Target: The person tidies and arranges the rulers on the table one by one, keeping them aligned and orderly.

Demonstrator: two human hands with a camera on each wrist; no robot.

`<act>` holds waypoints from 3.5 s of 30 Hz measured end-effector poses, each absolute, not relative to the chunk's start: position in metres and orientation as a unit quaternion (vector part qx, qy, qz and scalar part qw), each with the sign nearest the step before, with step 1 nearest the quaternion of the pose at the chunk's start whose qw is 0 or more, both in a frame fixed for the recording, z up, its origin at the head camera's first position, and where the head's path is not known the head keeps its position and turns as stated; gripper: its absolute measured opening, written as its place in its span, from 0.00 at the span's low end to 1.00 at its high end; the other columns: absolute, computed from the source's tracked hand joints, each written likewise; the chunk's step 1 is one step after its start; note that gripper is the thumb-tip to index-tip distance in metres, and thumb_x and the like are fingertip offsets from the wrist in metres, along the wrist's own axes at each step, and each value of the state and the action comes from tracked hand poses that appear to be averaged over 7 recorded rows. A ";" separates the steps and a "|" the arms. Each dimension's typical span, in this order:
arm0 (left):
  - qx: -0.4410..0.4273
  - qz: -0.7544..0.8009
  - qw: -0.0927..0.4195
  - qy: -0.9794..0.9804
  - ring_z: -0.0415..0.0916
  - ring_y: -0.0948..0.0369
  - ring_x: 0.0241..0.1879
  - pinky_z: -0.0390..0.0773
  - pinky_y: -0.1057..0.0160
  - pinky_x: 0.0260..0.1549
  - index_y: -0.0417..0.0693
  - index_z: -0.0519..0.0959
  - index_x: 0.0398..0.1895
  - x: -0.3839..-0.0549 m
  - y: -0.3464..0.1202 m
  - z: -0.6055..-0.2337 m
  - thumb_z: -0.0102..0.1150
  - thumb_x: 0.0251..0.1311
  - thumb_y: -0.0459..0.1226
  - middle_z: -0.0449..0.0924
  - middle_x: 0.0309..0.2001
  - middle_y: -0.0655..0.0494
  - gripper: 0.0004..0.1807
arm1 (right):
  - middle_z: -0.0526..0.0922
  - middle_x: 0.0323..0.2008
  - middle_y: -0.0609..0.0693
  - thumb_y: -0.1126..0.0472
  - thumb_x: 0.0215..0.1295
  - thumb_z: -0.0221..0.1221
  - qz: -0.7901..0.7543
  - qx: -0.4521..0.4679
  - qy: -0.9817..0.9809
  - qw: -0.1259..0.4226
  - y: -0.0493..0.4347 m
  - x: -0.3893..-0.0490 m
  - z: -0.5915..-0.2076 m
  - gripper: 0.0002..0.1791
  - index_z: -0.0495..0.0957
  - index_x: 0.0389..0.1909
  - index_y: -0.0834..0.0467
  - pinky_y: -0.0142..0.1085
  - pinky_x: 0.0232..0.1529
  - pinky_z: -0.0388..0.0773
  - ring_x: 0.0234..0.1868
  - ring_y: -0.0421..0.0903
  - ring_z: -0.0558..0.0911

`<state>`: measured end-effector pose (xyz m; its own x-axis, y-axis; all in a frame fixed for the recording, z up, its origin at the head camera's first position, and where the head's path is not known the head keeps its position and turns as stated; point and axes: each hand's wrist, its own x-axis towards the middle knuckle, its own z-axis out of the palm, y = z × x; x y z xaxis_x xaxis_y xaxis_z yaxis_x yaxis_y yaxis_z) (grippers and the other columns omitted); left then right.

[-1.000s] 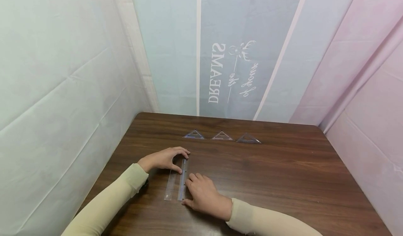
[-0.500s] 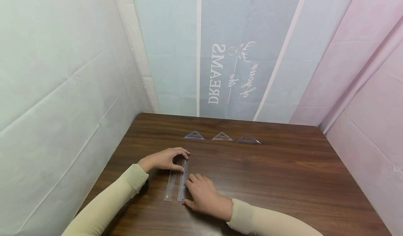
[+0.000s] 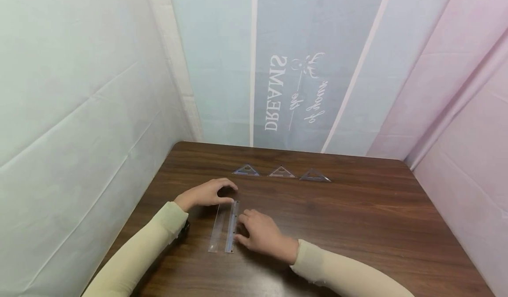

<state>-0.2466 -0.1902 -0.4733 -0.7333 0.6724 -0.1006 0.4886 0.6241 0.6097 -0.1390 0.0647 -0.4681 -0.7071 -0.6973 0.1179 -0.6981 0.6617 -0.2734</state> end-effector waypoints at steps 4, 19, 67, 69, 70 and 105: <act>0.308 0.286 0.145 0.895 0.73 0.49 0.71 0.73 0.45 0.71 0.43 0.77 0.72 -0.258 -0.188 -0.471 0.66 0.75 0.51 0.77 0.69 0.49 0.30 | 0.83 0.41 0.47 0.48 0.67 0.75 0.178 0.372 -0.911 0.012 0.071 -0.157 -0.467 0.21 0.85 0.50 0.58 0.35 0.41 0.84 0.40 0.41 0.81; 0.201 0.302 0.113 0.925 0.68 0.42 0.75 0.68 0.41 0.73 0.39 0.74 0.73 -0.295 -0.180 -0.475 0.67 0.75 0.48 0.72 0.73 0.40 0.32 | 0.84 0.61 0.60 0.47 0.71 0.72 0.244 0.278 -0.929 -0.029 0.093 -0.232 -0.471 0.30 0.81 0.63 0.63 0.54 0.66 0.78 0.67 0.60 0.80; 0.141 0.175 0.065 0.972 0.82 0.47 0.58 0.81 0.47 0.60 0.42 0.85 0.61 -0.324 -0.126 -0.476 0.76 0.65 0.49 0.83 0.60 0.45 0.27 | 0.82 0.49 0.56 0.56 0.71 0.72 0.223 0.181 -0.956 -0.061 0.073 -0.317 -0.484 0.21 0.87 0.56 0.66 0.48 0.56 0.81 0.53 0.54 0.82; 0.136 0.172 0.066 0.973 0.82 0.46 0.59 0.81 0.46 0.60 0.42 0.86 0.60 -0.324 -0.125 -0.477 0.76 0.65 0.49 0.83 0.60 0.45 0.27 | 0.82 0.49 0.56 0.57 0.71 0.72 0.227 0.179 -0.955 -0.060 0.072 -0.316 -0.484 0.20 0.87 0.56 0.66 0.49 0.57 0.81 0.55 0.55 0.82; 0.134 0.171 0.067 0.974 0.82 0.46 0.59 0.81 0.46 0.60 0.43 0.86 0.60 -0.324 -0.125 -0.477 0.76 0.65 0.49 0.83 0.60 0.45 0.27 | 0.82 0.50 0.57 0.57 0.71 0.72 0.228 0.179 -0.955 -0.061 0.072 -0.315 -0.484 0.20 0.87 0.56 0.66 0.49 0.58 0.81 0.55 0.56 0.82; 0.101 0.159 0.077 0.979 0.82 0.49 0.53 0.84 0.47 0.52 0.48 0.88 0.55 -0.321 -0.117 -0.482 0.76 0.66 0.48 0.82 0.55 0.48 0.20 | 0.82 0.48 0.54 0.57 0.70 0.73 0.222 0.177 -0.957 -0.052 0.070 -0.312 -0.490 0.16 0.89 0.52 0.63 0.48 0.56 0.83 0.53 0.53 0.82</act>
